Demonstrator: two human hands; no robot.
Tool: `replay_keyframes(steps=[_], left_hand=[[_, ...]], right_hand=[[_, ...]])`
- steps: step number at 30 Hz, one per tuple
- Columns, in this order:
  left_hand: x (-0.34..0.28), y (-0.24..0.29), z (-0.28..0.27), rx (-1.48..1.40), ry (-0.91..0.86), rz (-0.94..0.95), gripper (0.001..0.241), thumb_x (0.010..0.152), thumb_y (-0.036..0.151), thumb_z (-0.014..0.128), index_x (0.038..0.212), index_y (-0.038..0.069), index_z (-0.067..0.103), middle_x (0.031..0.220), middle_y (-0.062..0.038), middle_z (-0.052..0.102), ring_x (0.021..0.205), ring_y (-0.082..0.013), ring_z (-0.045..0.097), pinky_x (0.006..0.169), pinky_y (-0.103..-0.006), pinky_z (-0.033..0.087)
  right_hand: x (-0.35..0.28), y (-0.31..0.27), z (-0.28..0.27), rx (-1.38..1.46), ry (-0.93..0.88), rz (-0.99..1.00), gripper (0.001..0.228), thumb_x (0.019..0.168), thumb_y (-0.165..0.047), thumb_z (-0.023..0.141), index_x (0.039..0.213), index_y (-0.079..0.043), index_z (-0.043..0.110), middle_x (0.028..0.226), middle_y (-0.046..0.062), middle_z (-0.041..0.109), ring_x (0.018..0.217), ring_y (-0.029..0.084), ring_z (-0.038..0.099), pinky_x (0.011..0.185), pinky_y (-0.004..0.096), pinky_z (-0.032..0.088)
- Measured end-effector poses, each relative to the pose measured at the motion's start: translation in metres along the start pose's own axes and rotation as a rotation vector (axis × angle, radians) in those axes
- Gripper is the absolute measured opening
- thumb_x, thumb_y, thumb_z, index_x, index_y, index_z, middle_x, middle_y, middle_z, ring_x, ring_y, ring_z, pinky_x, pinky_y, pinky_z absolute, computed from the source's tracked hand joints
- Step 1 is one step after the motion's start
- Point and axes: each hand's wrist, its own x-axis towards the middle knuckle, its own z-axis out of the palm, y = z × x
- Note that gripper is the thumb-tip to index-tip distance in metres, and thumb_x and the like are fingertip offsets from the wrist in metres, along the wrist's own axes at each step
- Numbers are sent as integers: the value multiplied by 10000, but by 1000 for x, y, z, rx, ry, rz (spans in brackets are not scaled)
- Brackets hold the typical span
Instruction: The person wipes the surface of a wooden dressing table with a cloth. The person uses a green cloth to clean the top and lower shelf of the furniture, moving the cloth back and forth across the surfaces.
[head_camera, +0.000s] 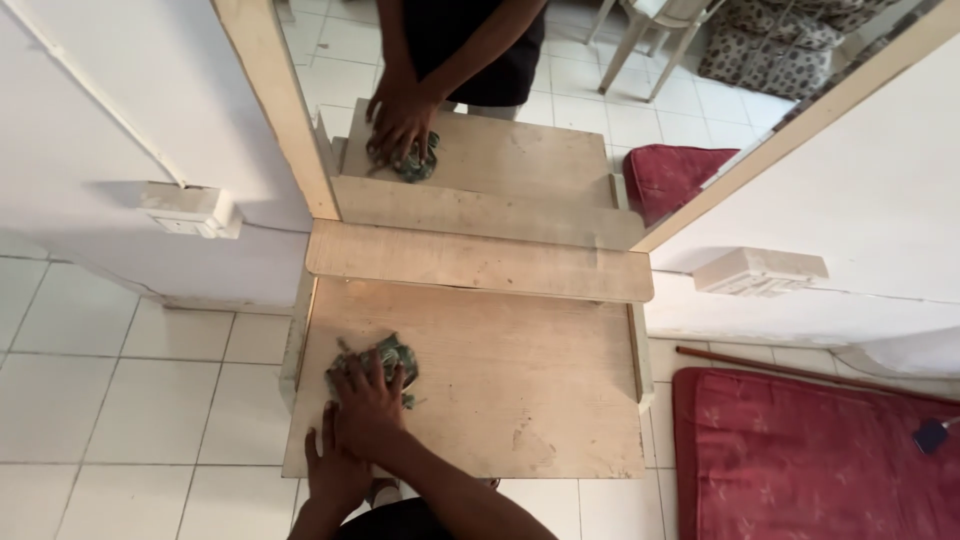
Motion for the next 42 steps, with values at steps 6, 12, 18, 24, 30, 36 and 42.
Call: replay_keyframes(steps=[6, 12, 18, 24, 30, 36, 42], left_hand=[[0, 17, -7, 143, -191, -128, 813, 1001, 487, 445, 1658, 186, 72, 1715, -241, -50, 1584, -408, -30, 1191, -677, 102], [11, 9, -13, -49, -236, -87, 966, 919, 724, 485, 1618, 290, -22, 1683, -222, -194, 1561, -449, -106, 1150, -735, 57], [8, 18, -33, -33, -418, -117, 1135, 871, 798, 562, 1644, 284, -91, 1685, -235, -284, 1565, -444, -203, 1168, -708, -15], [2, 21, -28, -53, -297, -157, 1143, 832, 739, 635, 1636, 294, -44, 1703, -204, -237, 1582, -407, -172, 1192, -694, -22], [0, 17, -5, -137, -59, -107, 1161, 742, 703, 667, 1621, 319, 14, 1708, -180, -176, 1557, -395, -133, 1161, -716, -17], [3, 17, -5, -116, -122, -135, 1157, 760, 693, 673, 1628, 330, 0, 1711, -180, -193, 1568, -399, -135, 1166, -708, -2], [1, 15, 12, -182, 32, -93, 1190, 692, 629, 698, 1643, 336, 46, 1714, -177, -152, 1563, -395, -98, 1140, -738, 16]], right_hand=[[-18, 84, -10, 117, 164, -164, 670, 885, -316, 682, 1508, -196, 467, 1612, 102, 363, 1532, 425, 186, 1161, 754, 147], [-70, 263, -9, 219, 499, -47, 700, 820, -100, 709, 1488, -132, 501, 1532, 138, 465, 1472, 431, 310, 1153, 579, 365], [-125, 358, -11, 105, 737, 295, 640, 880, -182, 673, 1486, -134, 472, 1549, 122, 462, 1499, 393, 318, 1180, 583, 341], [-107, 299, 22, 57, 693, 726, 702, 881, -298, 673, 1523, -206, 403, 1568, 105, 399, 1504, 409, 228, 1131, 736, 239], [-103, 171, 50, 59, 258, 172, 679, 999, -152, 570, 1622, -58, 315, 1602, 295, 367, 1389, 437, 401, 1022, 690, 407], [-135, 156, 8, 184, 254, -532, 600, 891, -244, 724, 1469, -191, 569, 1560, 87, 471, 1542, 408, 304, 1180, 746, 234], [-170, 259, 12, 232, 315, -182, 601, 883, -172, 723, 1463, -178, 565, 1507, 78, 535, 1452, 366, 403, 1125, 559, 392]])
